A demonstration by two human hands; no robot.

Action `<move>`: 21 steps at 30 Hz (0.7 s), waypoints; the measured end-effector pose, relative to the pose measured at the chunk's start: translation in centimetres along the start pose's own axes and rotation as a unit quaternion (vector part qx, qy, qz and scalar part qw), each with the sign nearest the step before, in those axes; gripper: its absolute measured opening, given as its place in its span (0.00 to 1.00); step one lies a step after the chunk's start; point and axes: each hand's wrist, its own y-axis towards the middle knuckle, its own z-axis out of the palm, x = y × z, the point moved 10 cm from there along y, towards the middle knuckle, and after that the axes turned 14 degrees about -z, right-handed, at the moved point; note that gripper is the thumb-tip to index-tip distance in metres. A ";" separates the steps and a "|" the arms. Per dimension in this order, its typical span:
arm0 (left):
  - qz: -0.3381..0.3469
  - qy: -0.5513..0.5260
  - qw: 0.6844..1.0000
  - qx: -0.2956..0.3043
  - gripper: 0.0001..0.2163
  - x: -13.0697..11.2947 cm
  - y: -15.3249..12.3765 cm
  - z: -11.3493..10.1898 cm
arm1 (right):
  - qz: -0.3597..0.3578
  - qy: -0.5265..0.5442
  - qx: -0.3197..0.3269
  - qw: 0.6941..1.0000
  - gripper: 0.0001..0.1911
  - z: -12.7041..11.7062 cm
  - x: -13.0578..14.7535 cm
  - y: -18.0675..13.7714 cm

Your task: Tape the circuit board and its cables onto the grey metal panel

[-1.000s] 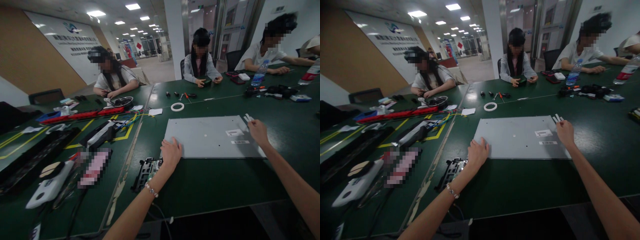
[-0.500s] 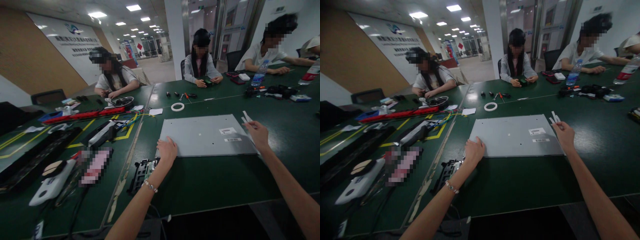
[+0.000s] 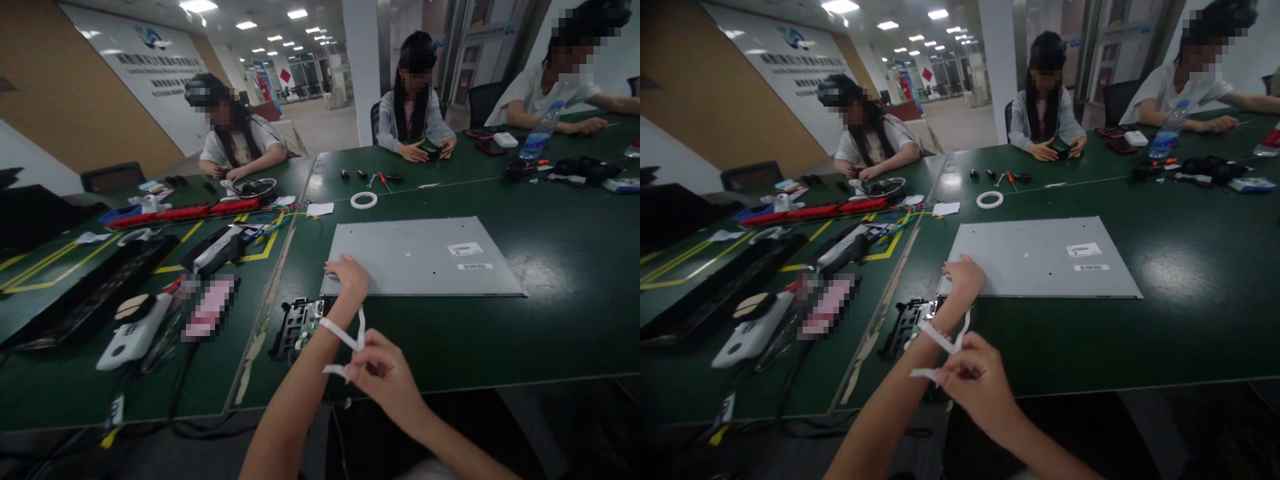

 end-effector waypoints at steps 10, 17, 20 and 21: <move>-0.009 -0.004 1.000 0.009 0.26 -0.4 -0.2 0.8 | -0.011 -0.200 0.104 0.974 0.08 5.4 -0.4 -2.3; -0.007 -0.030 0.999 0.009 0.26 -0.1 -0.8 0.2 | 0.000 -0.298 0.087 0.951 0.16 4.0 -0.2 -1.8; -0.007 -0.043 0.999 0.009 0.26 -0.1 -0.8 0.2 | -0.032 -0.243 0.083 0.966 0.13 3.6 1.0 -1.6; -0.007 -0.046 0.999 0.008 0.26 -0.1 -0.8 0.3 | -0.044 -0.224 0.080 0.970 0.11 3.2 1.4 -1.5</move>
